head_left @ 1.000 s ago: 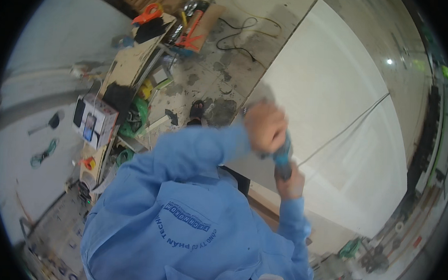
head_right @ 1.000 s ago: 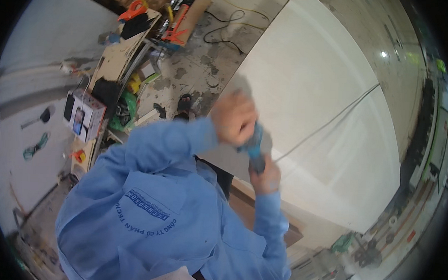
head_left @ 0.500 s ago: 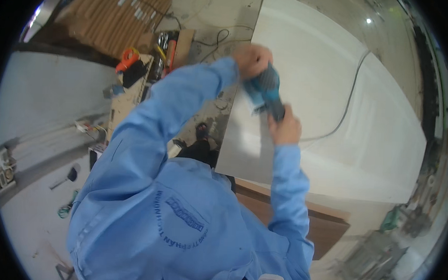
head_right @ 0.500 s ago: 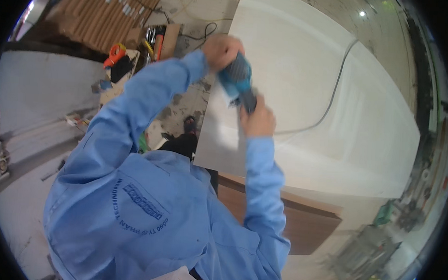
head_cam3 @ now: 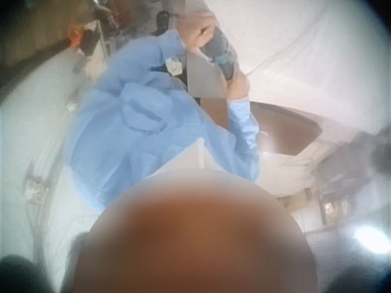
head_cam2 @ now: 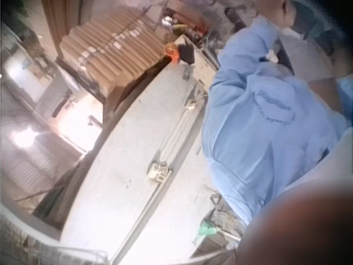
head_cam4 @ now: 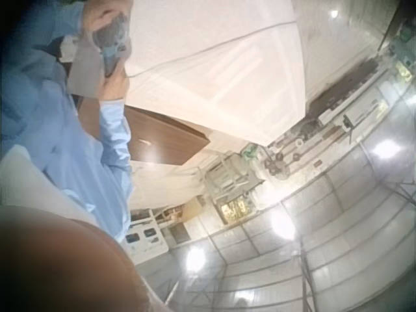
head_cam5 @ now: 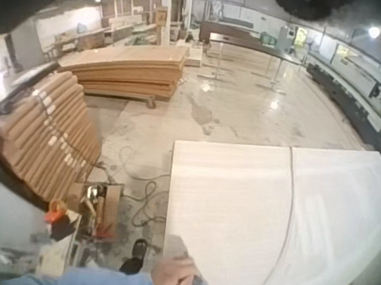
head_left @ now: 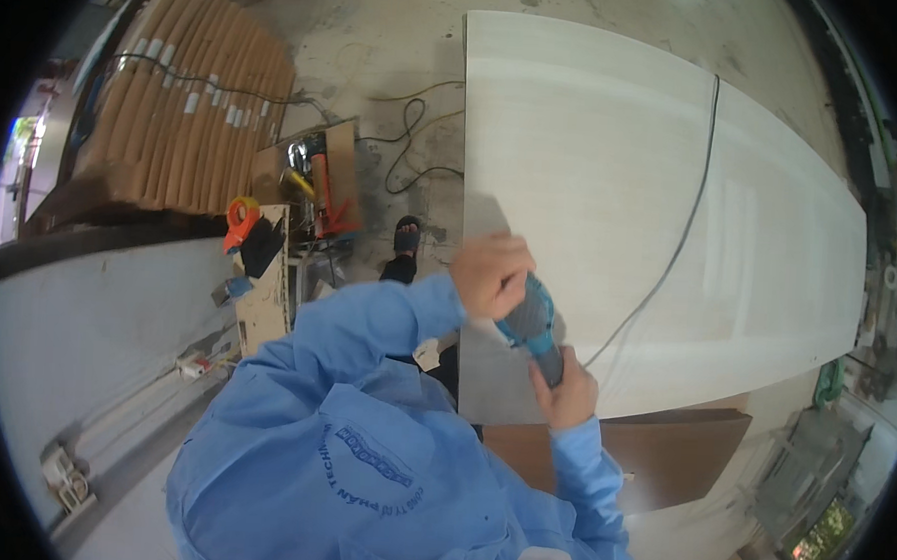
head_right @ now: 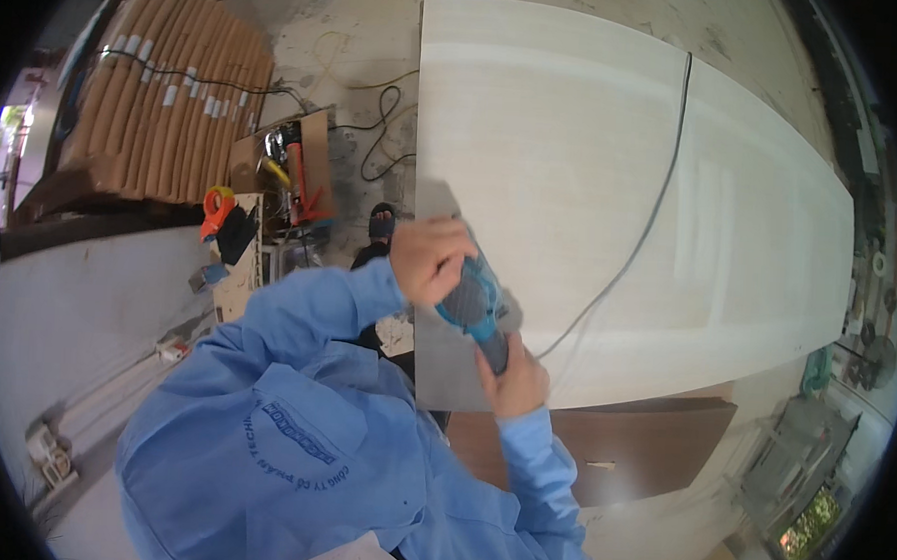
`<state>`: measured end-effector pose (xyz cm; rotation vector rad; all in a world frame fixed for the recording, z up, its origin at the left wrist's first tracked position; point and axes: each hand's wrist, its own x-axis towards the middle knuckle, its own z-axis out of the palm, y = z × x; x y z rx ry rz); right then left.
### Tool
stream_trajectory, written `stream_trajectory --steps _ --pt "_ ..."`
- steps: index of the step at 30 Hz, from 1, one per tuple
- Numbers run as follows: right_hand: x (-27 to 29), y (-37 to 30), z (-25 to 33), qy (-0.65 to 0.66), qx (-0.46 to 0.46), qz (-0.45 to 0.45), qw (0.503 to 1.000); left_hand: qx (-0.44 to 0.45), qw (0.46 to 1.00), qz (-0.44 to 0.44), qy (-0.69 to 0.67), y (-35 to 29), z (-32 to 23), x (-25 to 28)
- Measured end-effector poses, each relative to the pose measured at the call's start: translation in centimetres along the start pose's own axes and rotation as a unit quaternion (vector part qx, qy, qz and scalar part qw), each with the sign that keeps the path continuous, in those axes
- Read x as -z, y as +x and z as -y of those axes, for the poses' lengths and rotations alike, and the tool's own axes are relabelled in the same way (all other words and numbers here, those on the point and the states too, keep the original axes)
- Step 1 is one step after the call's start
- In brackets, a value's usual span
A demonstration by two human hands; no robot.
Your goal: The person uses an electric sander to smooth the surface of a large white wooden panel. They move the sander across the panel in overlapping passes, covering different areas systematically.
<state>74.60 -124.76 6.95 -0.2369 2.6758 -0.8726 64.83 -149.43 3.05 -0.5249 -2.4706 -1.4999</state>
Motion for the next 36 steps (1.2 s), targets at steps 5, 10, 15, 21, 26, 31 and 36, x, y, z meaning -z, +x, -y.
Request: stream_trajectory --steps 5,10,15,21,26,31,36 --pt "-1.6 17.9 6.4 -0.067 -0.006 -0.096 0.993 -0.08 0.996 -0.031 0.008 14.4 12.7 7.1" --pt "-0.9 33.8 10.5 -0.037 -0.017 -0.15 0.988 -0.02 0.999 -0.013 0.023 28.4 21.7 12.4" --pt "-0.6 28.5 10.0 0.013 -0.067 -0.131 0.989 0.027 0.998 0.052 -0.026 26.2 17.8 9.8" --pt "-2.5 14.4 11.3 0.005 -0.134 -0.065 0.989 -0.044 0.994 0.034 -0.096 14.0 11.2 8.1" --pt "-3.1 24.6 12.9 0.004 -0.107 -0.1 0.989 -0.083 0.993 0.06 -0.064 22.3 18.4 11.5" --pt "-1.3 40.6 12.7 -0.053 -0.029 -0.209 0.976 -0.046 0.995 0.084 -0.033 36.7 26.3 14.1" --pt "0.6 38.2 13.1 -0.038 -0.08 -0.144 0.986 0.019 0.99 0.139 -0.021 35.6 22.8 13.7"
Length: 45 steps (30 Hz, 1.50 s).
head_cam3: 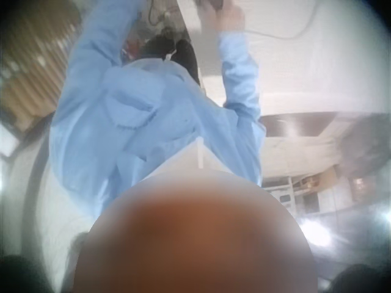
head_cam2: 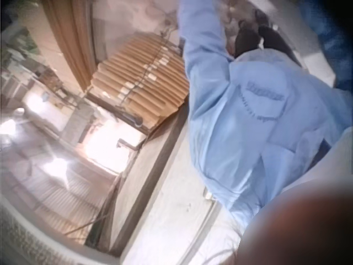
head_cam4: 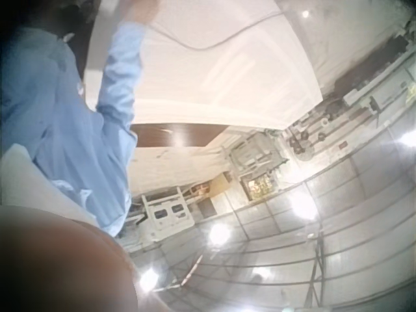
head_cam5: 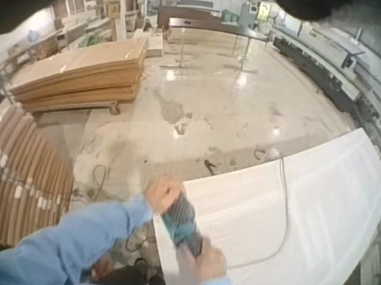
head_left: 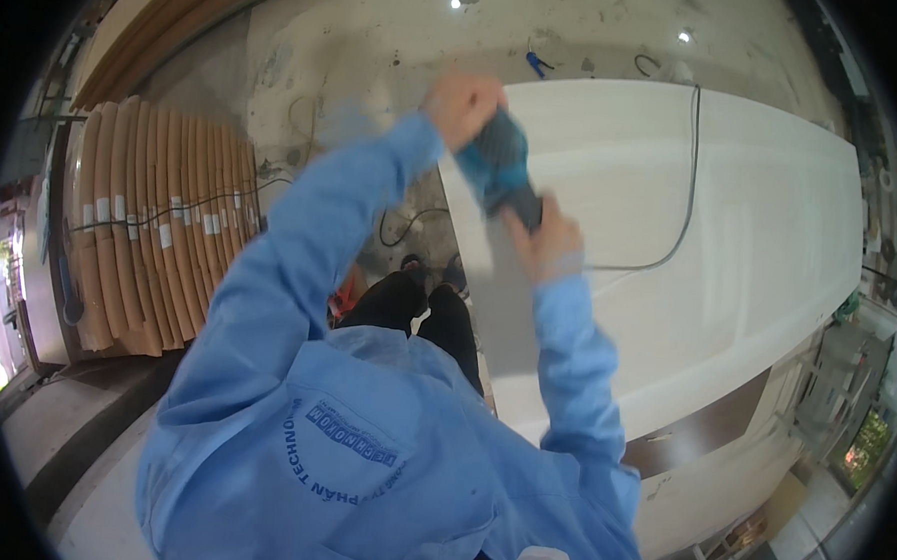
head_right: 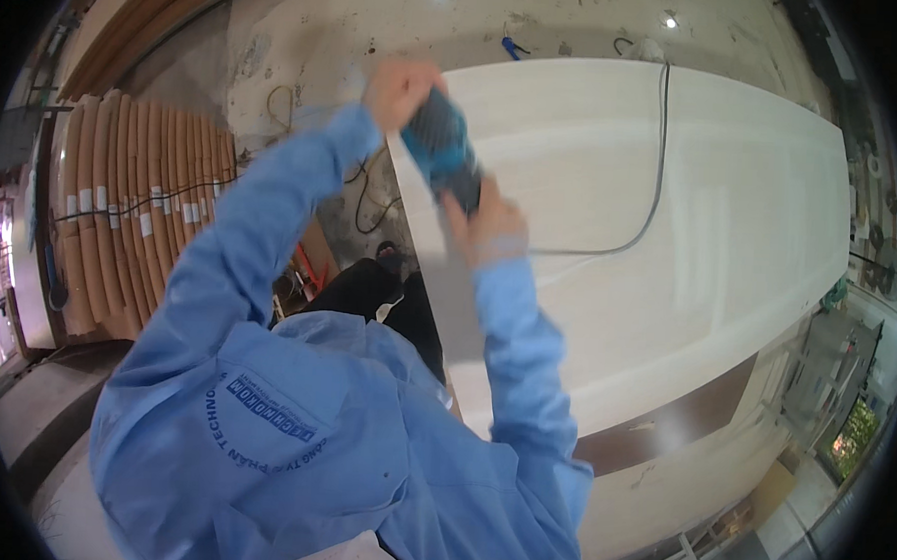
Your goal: The person uses an electric sander to smooth the surface of a large white wooden panel. They move the sander across the panel in overlapping passes, covering different areas systematically.
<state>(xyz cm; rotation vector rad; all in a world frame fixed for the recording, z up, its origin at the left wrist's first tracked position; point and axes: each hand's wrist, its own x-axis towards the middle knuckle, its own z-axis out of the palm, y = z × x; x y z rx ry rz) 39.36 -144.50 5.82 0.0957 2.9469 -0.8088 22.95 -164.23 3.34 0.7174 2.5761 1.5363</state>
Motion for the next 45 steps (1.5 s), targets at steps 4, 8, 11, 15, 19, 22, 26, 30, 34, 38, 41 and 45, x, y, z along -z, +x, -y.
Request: stream_trajectory --steps 4,8,11,15,19,22,26,30,34,38,41,45 --pt "1.5 -9.2 -0.7 0.067 -0.013 0.075 0.995 -0.063 0.997 -0.038 -0.013 -8.7 -4.3 -3.1" --pt "-0.6 -6.6 -0.1 0.052 -0.024 0.041 0.998 -0.084 0.995 -0.034 -0.035 -5.8 -0.6 -1.8" --pt "-1.7 2.3 1.0 0.036 -0.024 -0.028 0.999 -0.095 0.994 -0.018 -0.046 3.1 3.7 0.6" --pt "-0.8 9.2 2.0 0.055 -0.027 -0.075 0.995 -0.08 0.996 0.009 -0.035 11.0 4.6 2.6" --pt "-0.7 4.6 4.2 0.011 -0.125 0.044 0.991 -0.128 0.99 0.05 -0.027 6.3 2.4 4.1" --pt "-2.3 -0.3 7.4 0.018 -0.189 0.085 0.978 -0.123 0.989 0.043 -0.074 2.3 2.5 4.8" --pt "-3.2 1.9 8.4 0.03 -0.32 -0.025 0.947 -0.195 0.966 0.115 -0.126 8.3 4.2 1.5" --pt "-1.0 8.8 4.5 -0.002 -0.338 -0.197 0.92 -0.242 0.932 0.226 -0.148 20.6 2.4 -6.5" --pt "-1.1 9.8 3.1 0.045 -0.376 -0.256 0.889 -0.233 0.927 0.268 -0.116 23.9 -0.4 -10.3" --pt "-4.4 4.7 7.9 0.096 -0.402 -0.184 0.892 -0.24 0.912 0.294 -0.152 17.3 1.4 -5.4" --pt "-6.5 2.4 11.8 0.099 -0.38 -0.13 0.91 -0.286 0.908 0.237 -0.192 12.9 3.8 -0.4" --pt "-5.7 5.3 11.4 0.12 -0.41 -0.134 0.894 -0.267 0.902 0.3 -0.157 16.6 3.5 -1.5"
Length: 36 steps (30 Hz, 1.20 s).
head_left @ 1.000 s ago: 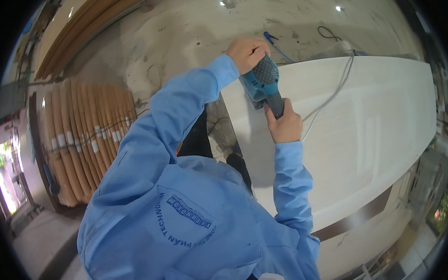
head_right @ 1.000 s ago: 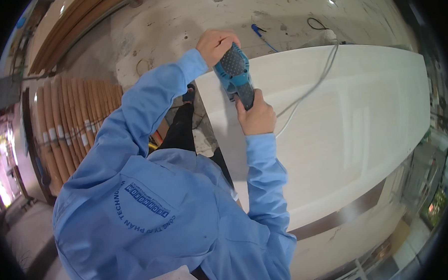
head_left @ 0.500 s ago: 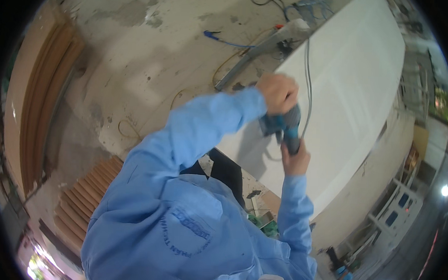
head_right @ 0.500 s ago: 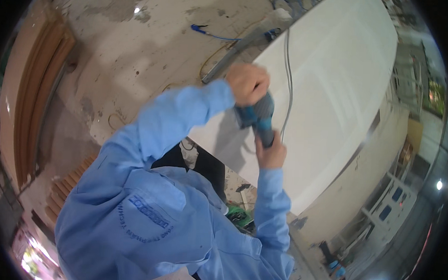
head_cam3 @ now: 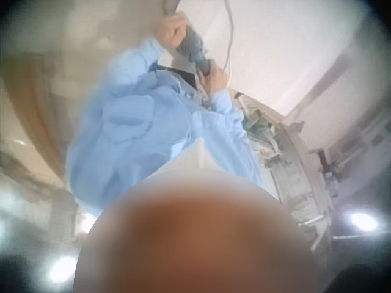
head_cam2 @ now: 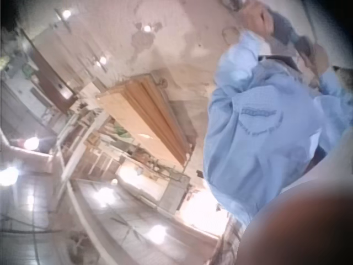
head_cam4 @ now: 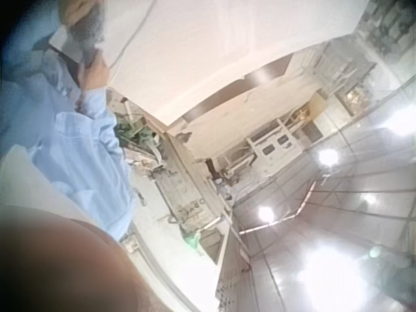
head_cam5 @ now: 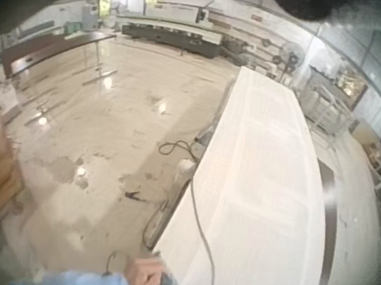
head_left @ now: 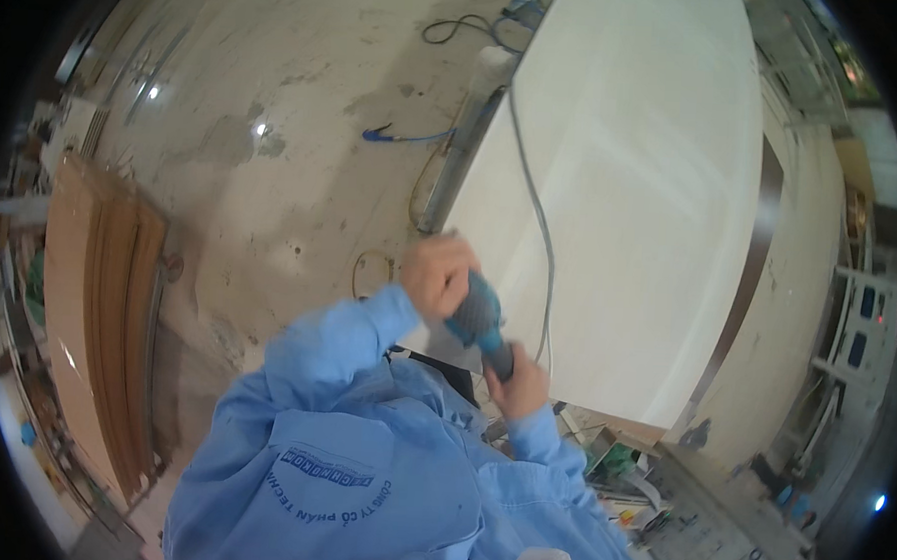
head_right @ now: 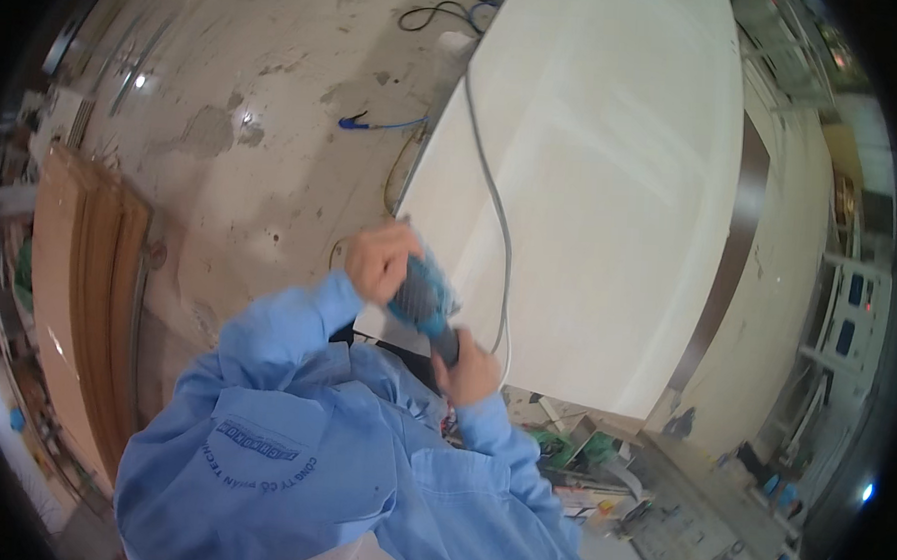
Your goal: The person uses an electric sander to smooth the surface of a large white wooden panel. They move the sander across the panel in overlapping passes, covering different areas systematically.
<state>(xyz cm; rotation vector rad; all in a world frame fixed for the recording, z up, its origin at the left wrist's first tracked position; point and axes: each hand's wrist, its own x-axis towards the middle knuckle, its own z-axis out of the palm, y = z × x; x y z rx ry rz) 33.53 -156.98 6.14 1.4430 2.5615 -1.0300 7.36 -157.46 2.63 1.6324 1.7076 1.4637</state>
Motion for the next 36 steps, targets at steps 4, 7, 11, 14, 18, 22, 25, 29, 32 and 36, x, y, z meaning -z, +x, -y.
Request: stream_trajectory --steps 4,7,11,14,18,22,25,29,32,36 --pt "2.4 9.0 1.5 0.073 -0.003 -0.111 0.991 0.038 0.995 0.088 0.028 12.6 3.9 0.3" --pt "3.9 12.3 2.2 0.194 -0.062 -0.183 0.962 0.092 0.979 0.009 -0.182 20.7 6.6 -0.1" --pt "4.7 11.0 4.1 0.343 -0.242 -0.253 0.872 0.077 0.995 -0.01 -0.065 26.3 12.4 -0.3" --pt "4.4 9.7 7.3 0.419 -0.275 -0.352 0.79 -0.021 0.985 0.148 0.081 26.9 16.1 -3.0" --pt "3.3 8.8 11.1 0.432 -0.325 -0.423 0.727 -0.22 0.899 0.297 0.232 23.1 20.1 -3.9" --pt "1.4 9.0 10.3 0.37 -0.365 -0.436 0.735 -0.254 0.907 0.32 0.104 15.5 22.5 1.7" --pt "-1.2 9.1 9.3 0.313 -0.38 -0.423 0.761 -0.201 0.884 0.41 0.097 8.2 22.6 8.3" --pt "-5.5 7.0 12.4 0.214 -0.376 -0.379 0.818 -0.073 0.85 0.505 0.131 1.8 21.4 15.6" --pt "-6.7 6.4 14.7 0.161 -0.379 -0.355 0.84 -0.038 0.893 0.439 0.089 1.1 20.3 16.6" --pt "-4.2 12.6 11.9 0.144 -0.309 -0.372 0.863 -0.043 0.931 0.335 0.138 6.2 20.6 11.7"
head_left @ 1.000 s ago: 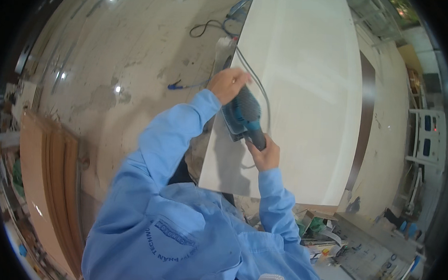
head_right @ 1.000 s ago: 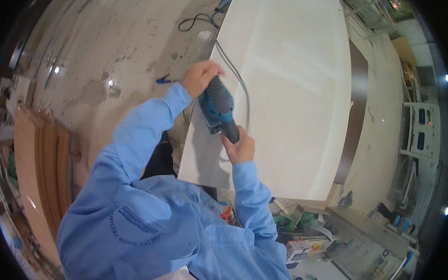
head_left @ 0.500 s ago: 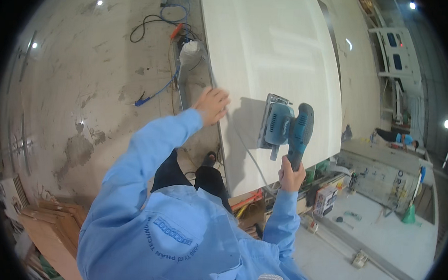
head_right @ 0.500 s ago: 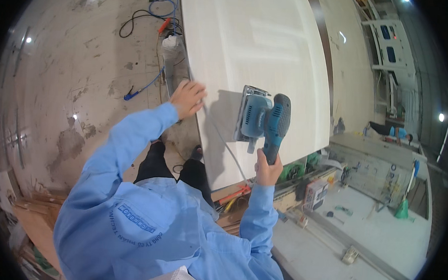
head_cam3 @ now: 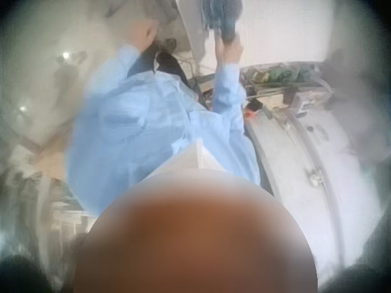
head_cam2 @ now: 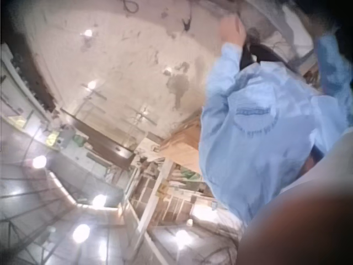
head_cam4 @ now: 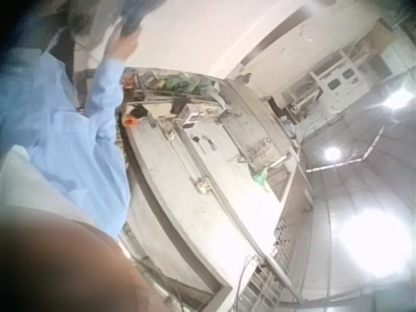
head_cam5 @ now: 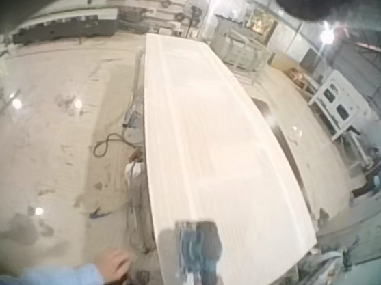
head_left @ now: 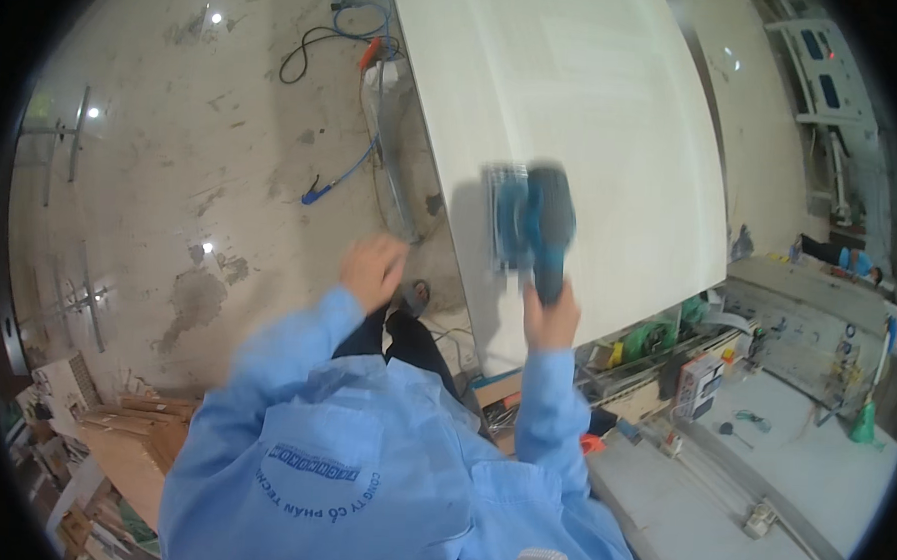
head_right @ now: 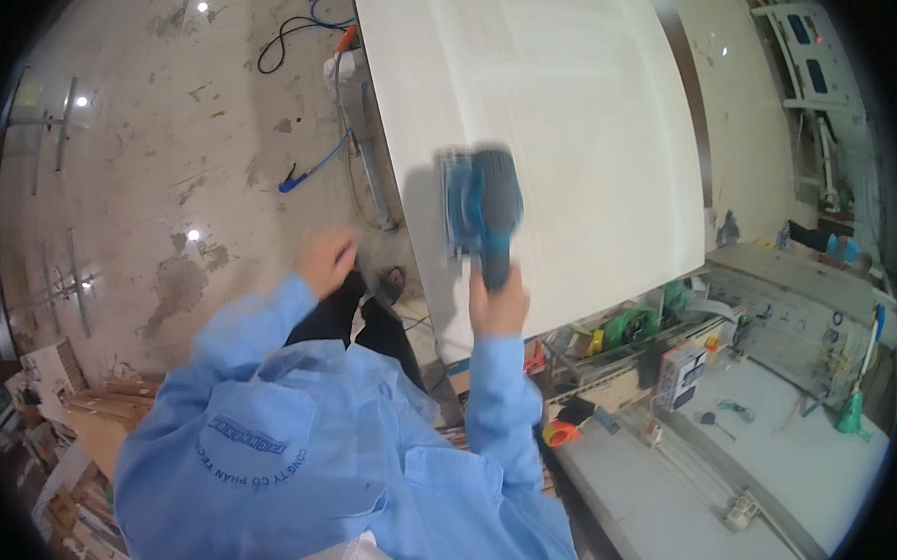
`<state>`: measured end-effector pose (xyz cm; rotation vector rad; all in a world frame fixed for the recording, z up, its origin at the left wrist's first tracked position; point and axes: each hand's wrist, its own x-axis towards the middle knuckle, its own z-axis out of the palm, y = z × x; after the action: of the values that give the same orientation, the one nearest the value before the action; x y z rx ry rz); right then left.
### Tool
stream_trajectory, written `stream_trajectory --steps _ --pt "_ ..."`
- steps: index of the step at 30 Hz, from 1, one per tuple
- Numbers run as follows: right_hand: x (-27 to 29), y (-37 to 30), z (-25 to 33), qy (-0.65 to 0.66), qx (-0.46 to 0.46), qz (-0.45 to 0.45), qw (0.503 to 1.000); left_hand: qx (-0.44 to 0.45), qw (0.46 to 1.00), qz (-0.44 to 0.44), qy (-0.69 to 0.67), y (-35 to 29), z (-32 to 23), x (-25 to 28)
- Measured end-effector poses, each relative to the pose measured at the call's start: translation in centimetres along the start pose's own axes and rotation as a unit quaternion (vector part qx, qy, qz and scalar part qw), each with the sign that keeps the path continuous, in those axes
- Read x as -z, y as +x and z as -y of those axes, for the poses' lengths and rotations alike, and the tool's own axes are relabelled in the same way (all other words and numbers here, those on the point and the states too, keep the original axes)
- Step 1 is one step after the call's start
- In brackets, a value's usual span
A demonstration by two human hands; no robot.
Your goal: The person uses an electric sander to smooth the surface of a large white wooden panel. They move the sander across the panel in overlapping passes, covering different areas systematically.
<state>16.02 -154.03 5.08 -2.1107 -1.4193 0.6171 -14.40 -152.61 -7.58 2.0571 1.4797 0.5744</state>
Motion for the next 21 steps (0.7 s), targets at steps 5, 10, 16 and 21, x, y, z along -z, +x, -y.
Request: stream_trajectory --steps 5,10,16,21 --pt "-4.2 8.1 2.3 -0.032 0.022 0.01 0.999 0.109 0.986 -0.126 0.027 12.1 3.3 -2.4" --pt "-0.8 -0.7 0.5 -0.04 0.016 0.045 0.998 0.481 0.842 -0.15 -0.191 16.0 7.7 -5.3" --pt "2.4 -8.8 -4.1 0.034 -0.061 -0.041 0.997 0.417 0.824 -0.08 -0.375 20.7 11.3 -5.4" --pt "3.3 0.9 -6.7 -0.004 -0.144 -0.053 0.988 0.369 0.651 0.067 -0.66 24.6 9.8 -5.6"
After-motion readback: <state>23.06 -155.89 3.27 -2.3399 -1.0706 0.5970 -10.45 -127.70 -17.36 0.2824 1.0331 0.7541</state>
